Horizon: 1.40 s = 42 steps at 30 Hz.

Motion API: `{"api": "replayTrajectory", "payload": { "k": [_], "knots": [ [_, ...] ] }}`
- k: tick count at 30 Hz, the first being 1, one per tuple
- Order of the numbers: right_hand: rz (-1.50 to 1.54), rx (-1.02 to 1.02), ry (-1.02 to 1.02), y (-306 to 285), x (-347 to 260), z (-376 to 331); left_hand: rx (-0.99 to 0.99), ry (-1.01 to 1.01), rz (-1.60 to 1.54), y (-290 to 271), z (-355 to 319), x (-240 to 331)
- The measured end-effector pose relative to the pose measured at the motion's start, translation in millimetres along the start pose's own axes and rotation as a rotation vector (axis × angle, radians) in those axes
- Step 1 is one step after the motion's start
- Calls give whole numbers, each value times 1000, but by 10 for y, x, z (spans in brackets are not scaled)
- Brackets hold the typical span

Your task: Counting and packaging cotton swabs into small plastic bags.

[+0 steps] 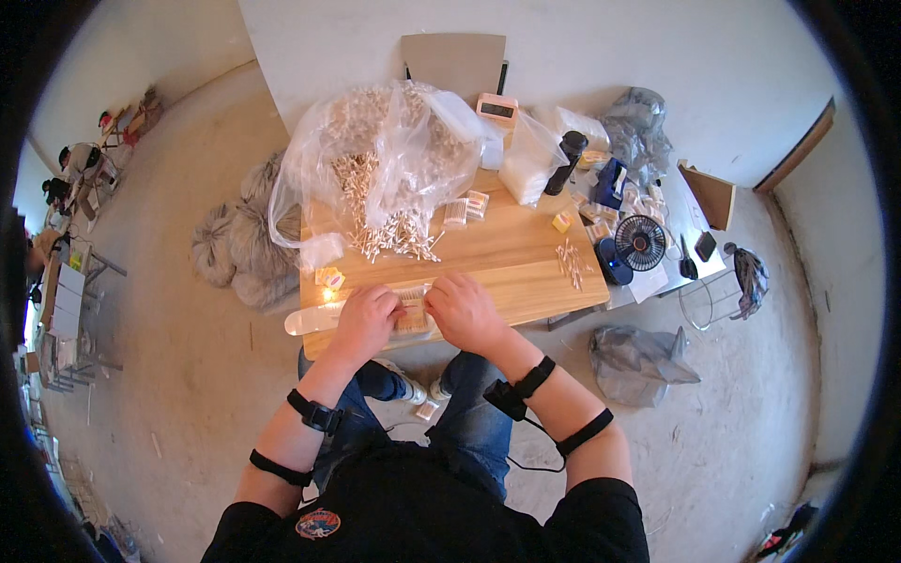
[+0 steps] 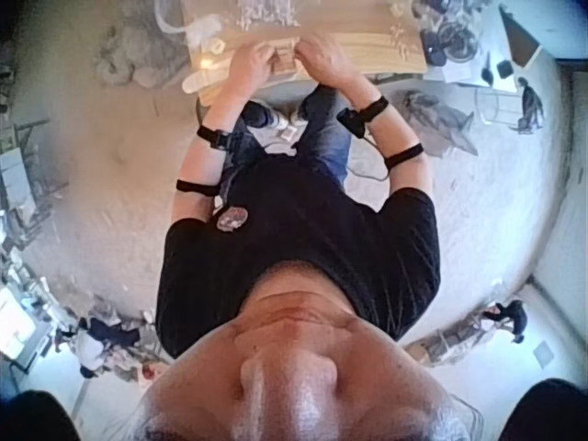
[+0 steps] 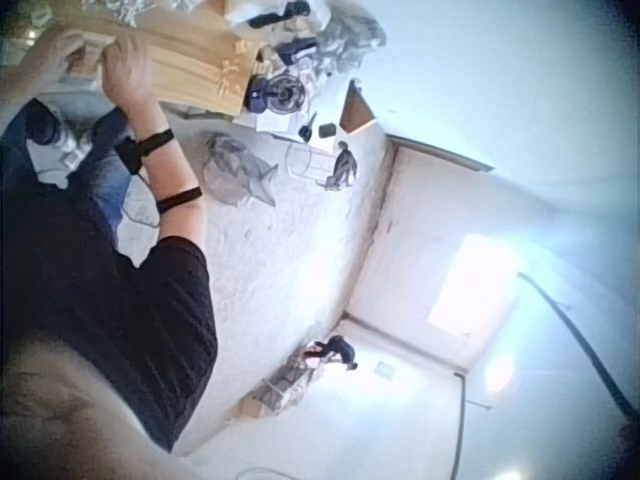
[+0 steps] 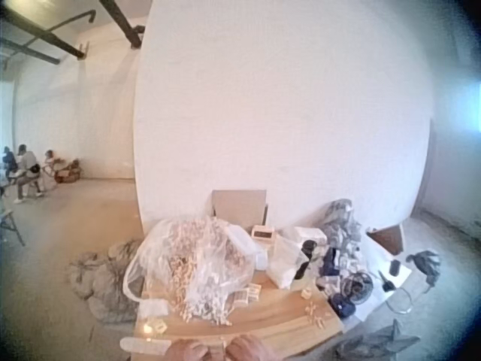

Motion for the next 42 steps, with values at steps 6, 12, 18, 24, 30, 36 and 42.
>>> {"api": "replayTrajectory", "payload": {
  "k": [6, 12, 18, 24, 30, 36, 42],
  "knots": [
    [3, 29, -31, 110, -58, 95, -13, 11, 58, -9, 30, 31],
    [-41, 0, -51, 113, -77, 114, -20, 21, 103, 18, 2, 15],
    [-10, 15, -31, 103, -154, 130, -29, 30, 152, 9, -8, 45],
    [-11, 28, -47, 148, -149, 134, -33, 44, 191, 36, -17, 25],
    [19, 51, -26, 200, -105, 91, -28, 26, 145, -17, -99, -25],
    [25, 43, -39, 171, -143, 137, -18, 24, 143, -11, -119, -55],
    [-12, 50, -27, 127, -213, 157, 7, -4, 158, -81, -187, -110]
  ]
}}
Point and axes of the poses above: each hand's wrist, its own z-axis towards the middle knuckle, its own y-axis out of the palm, x = y × z, the point moved 2 cm from there along z, towards the middle knuckle, and after that the axes turned 13 degrees about -x, right-handed, at the moved point
